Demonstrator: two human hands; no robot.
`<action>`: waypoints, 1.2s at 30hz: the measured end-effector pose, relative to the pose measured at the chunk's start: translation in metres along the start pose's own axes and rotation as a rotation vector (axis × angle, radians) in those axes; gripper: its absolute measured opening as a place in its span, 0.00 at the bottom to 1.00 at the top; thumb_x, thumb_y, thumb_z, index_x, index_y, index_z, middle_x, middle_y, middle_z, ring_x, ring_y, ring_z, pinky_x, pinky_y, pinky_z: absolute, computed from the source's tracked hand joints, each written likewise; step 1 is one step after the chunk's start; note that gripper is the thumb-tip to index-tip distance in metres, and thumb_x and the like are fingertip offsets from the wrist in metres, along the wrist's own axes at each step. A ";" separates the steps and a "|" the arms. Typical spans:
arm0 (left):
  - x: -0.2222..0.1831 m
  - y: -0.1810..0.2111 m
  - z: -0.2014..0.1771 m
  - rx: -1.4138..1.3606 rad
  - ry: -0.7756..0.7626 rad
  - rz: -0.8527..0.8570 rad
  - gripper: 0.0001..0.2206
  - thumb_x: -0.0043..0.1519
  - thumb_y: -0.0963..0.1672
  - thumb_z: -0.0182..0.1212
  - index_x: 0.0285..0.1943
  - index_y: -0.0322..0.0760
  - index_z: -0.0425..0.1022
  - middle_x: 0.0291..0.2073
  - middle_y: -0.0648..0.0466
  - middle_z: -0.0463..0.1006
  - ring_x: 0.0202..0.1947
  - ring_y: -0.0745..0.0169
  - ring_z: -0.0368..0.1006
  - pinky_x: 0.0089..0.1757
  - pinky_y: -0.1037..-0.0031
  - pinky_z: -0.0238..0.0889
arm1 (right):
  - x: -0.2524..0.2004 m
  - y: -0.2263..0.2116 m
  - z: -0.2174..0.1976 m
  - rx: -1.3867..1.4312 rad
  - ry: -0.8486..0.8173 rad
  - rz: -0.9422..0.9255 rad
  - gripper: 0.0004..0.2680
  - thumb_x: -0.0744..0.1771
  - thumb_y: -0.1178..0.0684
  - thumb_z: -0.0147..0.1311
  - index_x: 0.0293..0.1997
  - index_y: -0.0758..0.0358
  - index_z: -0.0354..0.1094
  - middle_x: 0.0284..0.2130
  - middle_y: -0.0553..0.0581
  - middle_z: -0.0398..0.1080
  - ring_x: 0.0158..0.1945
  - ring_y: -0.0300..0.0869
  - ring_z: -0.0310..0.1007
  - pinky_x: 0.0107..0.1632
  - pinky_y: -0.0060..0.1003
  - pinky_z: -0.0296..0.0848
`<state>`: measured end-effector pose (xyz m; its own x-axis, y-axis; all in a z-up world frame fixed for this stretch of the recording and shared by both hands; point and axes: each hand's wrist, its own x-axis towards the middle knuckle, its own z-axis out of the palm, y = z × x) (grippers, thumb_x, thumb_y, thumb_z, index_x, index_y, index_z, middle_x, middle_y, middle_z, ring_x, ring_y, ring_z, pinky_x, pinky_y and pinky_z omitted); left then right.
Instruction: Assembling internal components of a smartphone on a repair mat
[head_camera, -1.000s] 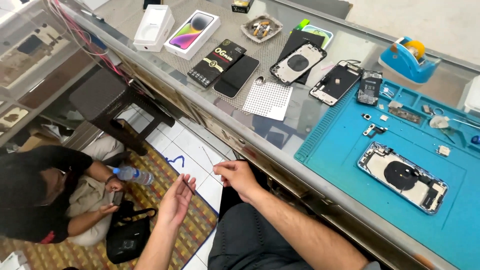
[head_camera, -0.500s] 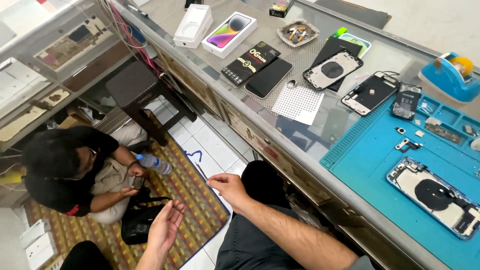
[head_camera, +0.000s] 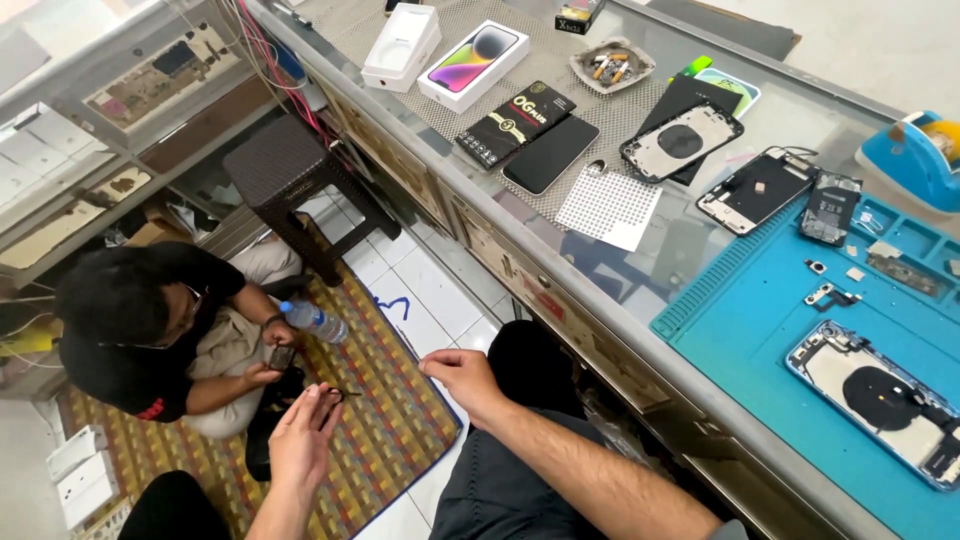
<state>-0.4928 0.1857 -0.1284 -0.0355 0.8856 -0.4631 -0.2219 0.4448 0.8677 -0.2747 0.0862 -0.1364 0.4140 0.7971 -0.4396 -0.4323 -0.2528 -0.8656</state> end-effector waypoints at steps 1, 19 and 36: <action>0.002 0.001 0.000 0.003 -0.002 0.000 0.16 0.65 0.42 0.60 0.60 0.27 0.71 0.49 0.46 0.78 0.49 0.53 0.75 0.60 0.56 0.69 | 0.000 0.001 0.000 0.003 0.002 0.000 0.05 0.63 0.57 0.63 0.39 0.62 0.82 0.38 0.53 0.81 0.49 0.38 0.79 0.59 0.33 0.75; 0.017 0.022 -0.001 0.068 -0.085 0.104 0.15 0.65 0.42 0.63 0.60 0.31 0.76 0.45 0.49 0.80 0.45 0.63 0.75 0.51 0.69 0.71 | 0.005 -0.018 -0.016 0.118 -0.033 0.095 0.12 0.62 0.53 0.64 0.47 0.66 0.80 0.50 0.57 0.80 0.54 0.40 0.75 0.49 0.34 0.72; 0.036 0.080 -0.044 0.888 -0.035 0.568 0.07 0.68 0.43 0.64 0.45 0.39 0.87 0.41 0.54 0.85 0.41 0.76 0.73 0.40 0.80 0.66 | 0.007 -0.017 -0.013 -0.028 -0.019 0.010 0.09 0.62 0.51 0.66 0.42 0.60 0.82 0.45 0.52 0.81 0.51 0.38 0.76 0.50 0.35 0.70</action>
<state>-0.5549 0.2476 -0.0835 0.1209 0.9916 0.0456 0.6118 -0.1106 0.7832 -0.2539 0.0891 -0.1285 0.3944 0.8049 -0.4434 -0.4137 -0.2753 -0.8678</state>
